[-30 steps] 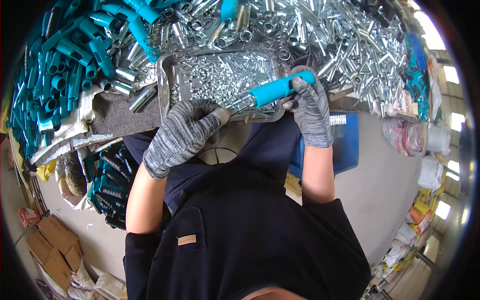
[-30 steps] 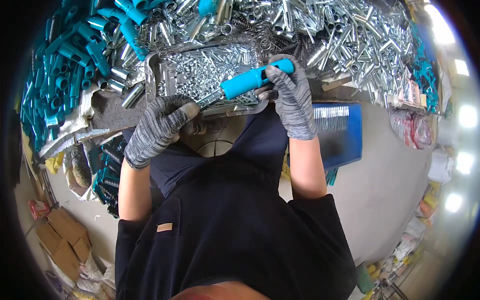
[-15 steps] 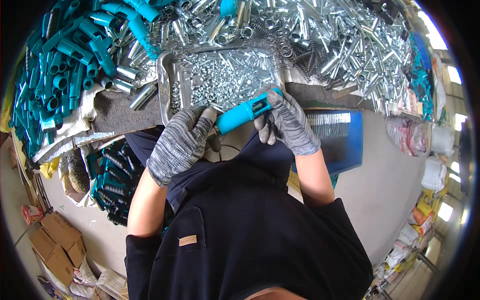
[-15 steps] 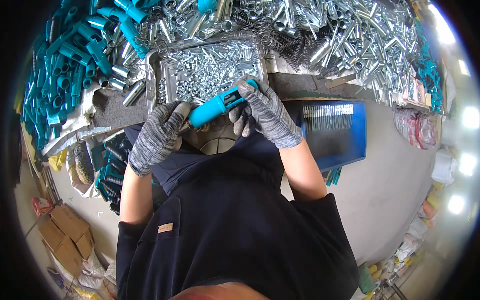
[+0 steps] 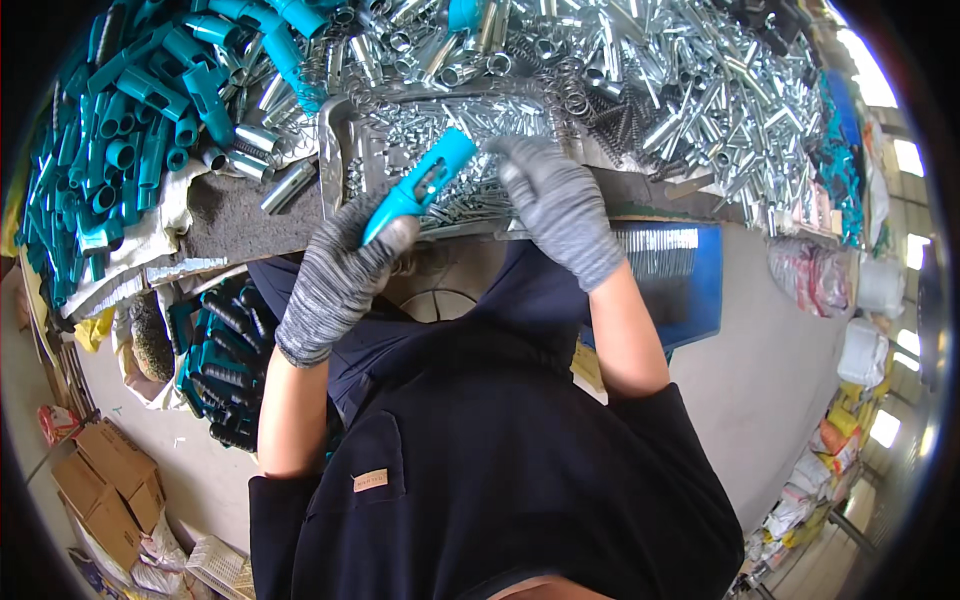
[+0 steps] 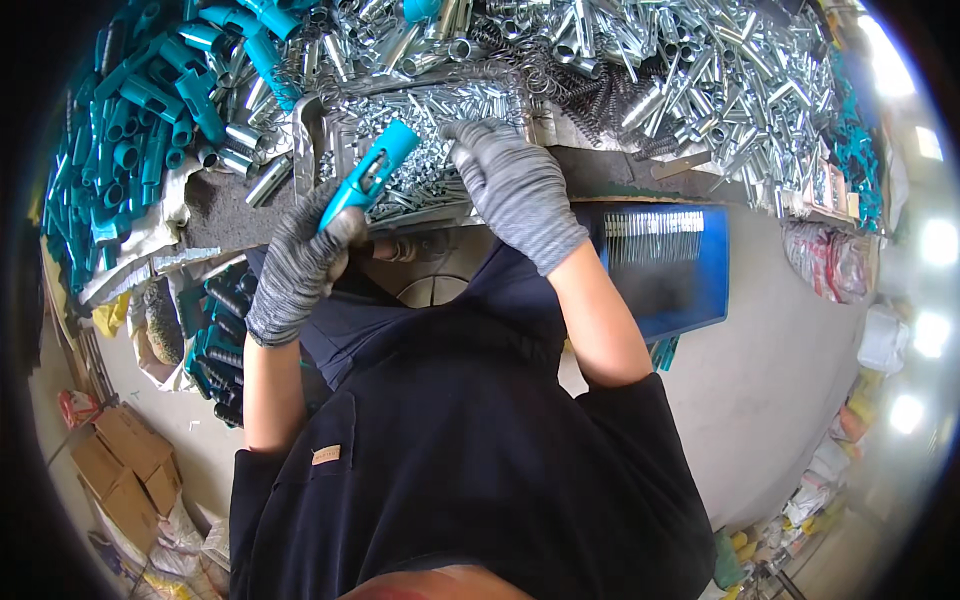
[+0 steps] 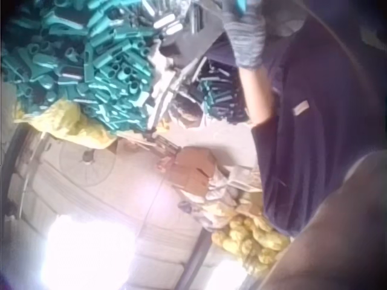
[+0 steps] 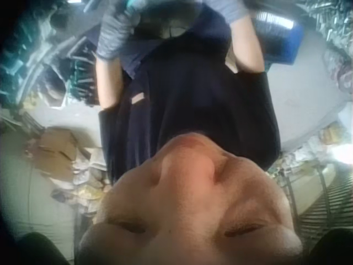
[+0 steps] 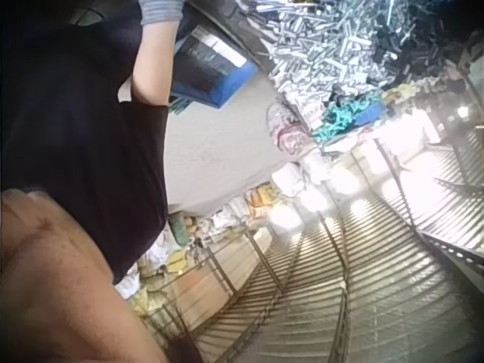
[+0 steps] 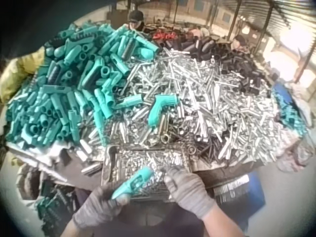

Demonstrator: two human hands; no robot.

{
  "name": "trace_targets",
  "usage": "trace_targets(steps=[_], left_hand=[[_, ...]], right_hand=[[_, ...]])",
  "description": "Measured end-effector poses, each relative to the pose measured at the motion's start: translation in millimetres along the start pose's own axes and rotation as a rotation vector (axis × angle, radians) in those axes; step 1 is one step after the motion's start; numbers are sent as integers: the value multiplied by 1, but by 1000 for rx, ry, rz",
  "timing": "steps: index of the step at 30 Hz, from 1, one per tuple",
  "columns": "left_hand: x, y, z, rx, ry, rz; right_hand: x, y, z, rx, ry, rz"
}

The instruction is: Assembling teal plastic components with small metal screws at a manual workstation.

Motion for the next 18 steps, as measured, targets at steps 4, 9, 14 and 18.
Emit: trace_targets(steps=[4, 9, 14, 18], left_hand=[[-8, -2, 0, -23, 104, -3], [-6, -2, 1, -3, 101, 29], [3, -2, -4, 19, 115, 60], [6, 0, -6, 117, 128, -74]], right_hand=[[15, 1, -11, -113, 4, 682], [8, -13, -6, -135, 118, 543], [18, -49, 11, -77, 10, -242], [20, -65, 9, -238, 58, 78]])
Point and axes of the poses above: each hand's wrist, its own z-axis away from the middle knuckle, its own x-axis out of the palm, y = z × x, the point moved 2 cm from there along -z, towards the middle knuckle, and after that the axes turned 3 degrees about -z, right-handed, at the moved point
